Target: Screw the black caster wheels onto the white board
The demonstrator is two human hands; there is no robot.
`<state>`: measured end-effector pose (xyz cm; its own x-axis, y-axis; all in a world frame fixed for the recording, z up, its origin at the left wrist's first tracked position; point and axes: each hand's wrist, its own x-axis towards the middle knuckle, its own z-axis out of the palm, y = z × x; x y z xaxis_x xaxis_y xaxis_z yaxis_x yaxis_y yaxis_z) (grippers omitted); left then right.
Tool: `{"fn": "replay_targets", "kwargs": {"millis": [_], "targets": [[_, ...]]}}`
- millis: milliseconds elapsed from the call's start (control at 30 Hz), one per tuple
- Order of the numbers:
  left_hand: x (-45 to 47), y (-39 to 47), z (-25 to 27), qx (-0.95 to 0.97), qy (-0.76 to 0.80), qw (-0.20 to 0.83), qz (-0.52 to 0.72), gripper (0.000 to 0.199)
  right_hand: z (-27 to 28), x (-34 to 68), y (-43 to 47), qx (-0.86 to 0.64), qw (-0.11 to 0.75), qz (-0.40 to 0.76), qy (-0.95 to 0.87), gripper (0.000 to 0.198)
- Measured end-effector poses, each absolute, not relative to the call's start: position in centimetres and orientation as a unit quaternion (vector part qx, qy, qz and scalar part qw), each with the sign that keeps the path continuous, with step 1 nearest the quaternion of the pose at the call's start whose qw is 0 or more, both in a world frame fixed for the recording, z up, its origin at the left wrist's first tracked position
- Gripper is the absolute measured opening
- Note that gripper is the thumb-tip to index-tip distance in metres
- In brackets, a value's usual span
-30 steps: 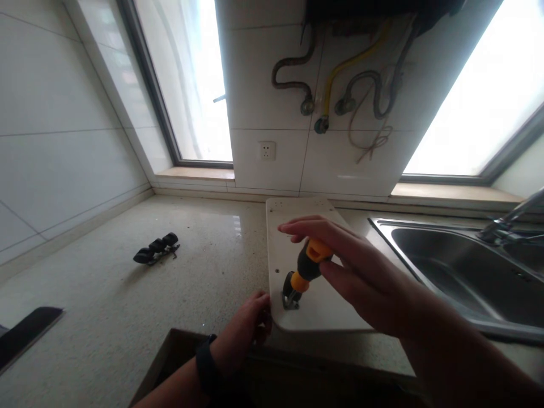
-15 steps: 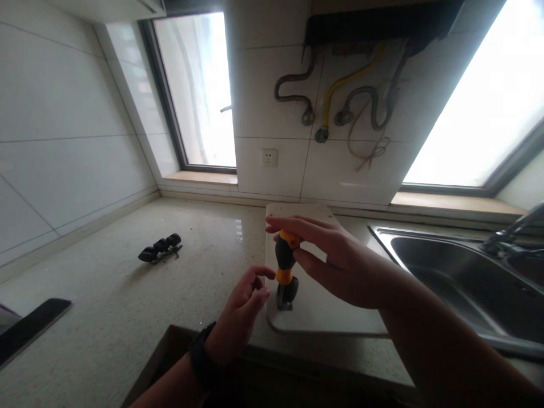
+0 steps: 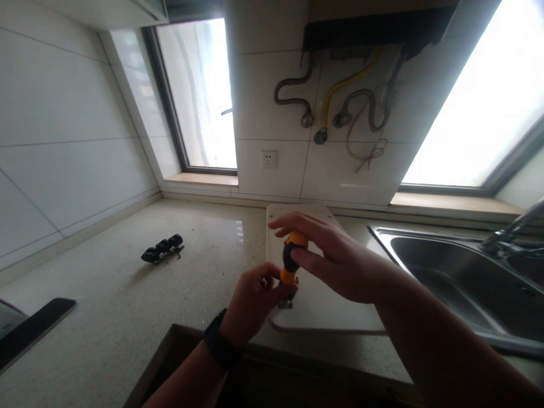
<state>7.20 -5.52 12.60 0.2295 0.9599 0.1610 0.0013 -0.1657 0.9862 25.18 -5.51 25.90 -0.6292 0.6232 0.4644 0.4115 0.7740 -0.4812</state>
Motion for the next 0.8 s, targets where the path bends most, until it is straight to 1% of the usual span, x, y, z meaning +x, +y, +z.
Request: {"fn": "replay_targets", "kwargs": {"millis": [67, 133, 167, 233, 300, 367, 433, 533, 567, 600, 667, 700, 733, 800], "targets": [[7.1, -5.6, 12.6, 0.599, 0.399, 0.519, 0.461, 0.028, 26.0, 25.8, -5.6, -0.235, 0.284, 0.258, -0.893, 0.052], [6.9, -5.6, 12.7, 0.608, 0.404, 0.510, 0.456, 0.028, 26.0, 25.9, -5.6, -0.224, 0.283, 0.300, -0.883, 0.051], [6.8, -5.7, 12.7, 0.614, 0.409, 0.499, 0.454, 0.027, 26.0, 25.8, -5.5, -0.237, 0.291, 0.293, -0.879, 0.047], [6.7, -5.7, 12.7, 0.624, 0.427, 0.468, 0.457, 0.027, 25.8, 25.3, -5.3, -0.283, 0.325, 0.217, -0.876, 0.036], [6.7, -5.8, 12.6, 0.630, 0.445, 0.445, 0.455, 0.027, 25.5, 24.7, -5.1, -0.318, 0.366, 0.110, -0.867, 0.034], [6.6, -5.9, 12.4, 0.632, 0.453, 0.434, 0.455, 0.025, 25.4, 24.5, -5.1, -0.326, 0.390, 0.054, -0.860, 0.033], [6.5, -5.9, 12.2, 0.634, 0.455, 0.428, 0.455, 0.021, 25.3, 24.7, -5.2, -0.308, 0.375, 0.087, -0.870, 0.029], [6.0, -5.8, 12.0, 0.647, 0.452, 0.425, 0.442, 0.019, 25.4, 25.5, -5.1, -0.258, 0.326, 0.194, -0.888, 0.052], [5.9, -5.7, 12.0, 0.655, 0.450, 0.425, 0.433, 0.020, 25.4, 25.7, -5.0, -0.248, 0.317, 0.219, -0.889, 0.055], [5.7, -5.7, 12.0, 0.662, 0.448, 0.424, 0.425, 0.021, 25.4, 25.8, -4.9, -0.246, 0.317, 0.231, -0.886, 0.055], [5.5, -5.6, 12.0, 0.672, 0.448, 0.419, 0.415, 0.023, 25.3, 25.7, -4.7, -0.266, 0.337, 0.223, -0.875, 0.046], [5.4, -5.6, 12.0, 0.673, 0.449, 0.415, 0.415, 0.024, 25.2, 25.5, -4.6, -0.285, 0.352, 0.201, -0.869, 0.042], [5.5, -5.6, 11.9, 0.673, 0.451, 0.410, 0.418, 0.025, 25.2, 25.2, -4.6, -0.307, 0.368, 0.166, -0.862, 0.039], [5.7, -5.7, 11.9, 0.669, 0.453, 0.405, 0.429, 0.029, 25.0, 24.6, -4.7, -0.350, 0.390, 0.084, -0.847, 0.042]]}}
